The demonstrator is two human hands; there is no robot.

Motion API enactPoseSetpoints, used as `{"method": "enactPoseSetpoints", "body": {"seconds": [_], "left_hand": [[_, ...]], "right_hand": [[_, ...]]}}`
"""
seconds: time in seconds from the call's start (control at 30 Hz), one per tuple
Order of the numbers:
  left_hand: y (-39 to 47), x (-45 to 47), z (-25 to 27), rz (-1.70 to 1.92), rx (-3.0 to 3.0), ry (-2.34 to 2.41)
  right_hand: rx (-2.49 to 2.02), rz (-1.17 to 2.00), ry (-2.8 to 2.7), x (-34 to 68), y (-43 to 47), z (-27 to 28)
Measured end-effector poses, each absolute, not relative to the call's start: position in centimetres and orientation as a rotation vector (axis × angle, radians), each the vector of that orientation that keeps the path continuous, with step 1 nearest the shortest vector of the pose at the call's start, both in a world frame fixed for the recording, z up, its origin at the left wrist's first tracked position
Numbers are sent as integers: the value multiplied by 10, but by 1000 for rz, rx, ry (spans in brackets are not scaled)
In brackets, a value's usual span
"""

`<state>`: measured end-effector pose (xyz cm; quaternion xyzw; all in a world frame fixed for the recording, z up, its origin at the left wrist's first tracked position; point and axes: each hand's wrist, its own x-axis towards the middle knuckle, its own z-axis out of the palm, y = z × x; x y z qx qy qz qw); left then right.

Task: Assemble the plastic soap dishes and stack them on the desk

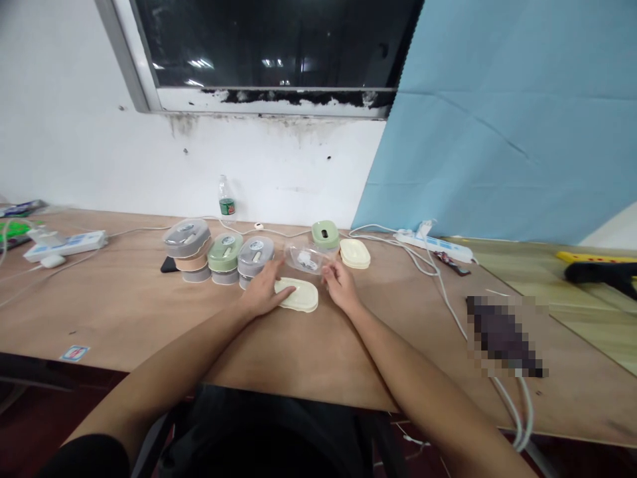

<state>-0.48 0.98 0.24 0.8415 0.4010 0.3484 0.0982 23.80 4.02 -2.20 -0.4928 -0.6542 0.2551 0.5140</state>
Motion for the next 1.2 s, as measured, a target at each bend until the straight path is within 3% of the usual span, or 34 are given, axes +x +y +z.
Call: {"method": "enactPoseSetpoints", "body": {"seconds": [0.27,0.6,0.77,1.2], "left_hand": [[9,-4,3,911,2378,1314],[7,-1,2,564,2746,1026],[7,0,-1,561,2772,1011],[8,-2,-4,558,2797,991]], "right_hand": [[-1156,798,-1450,237,40,-21],[-1374,161,-1599,251,70,-28],[-1409,36,-1847,241,74,-30],[-1844,-180,-1776,240,125,-23]]}}
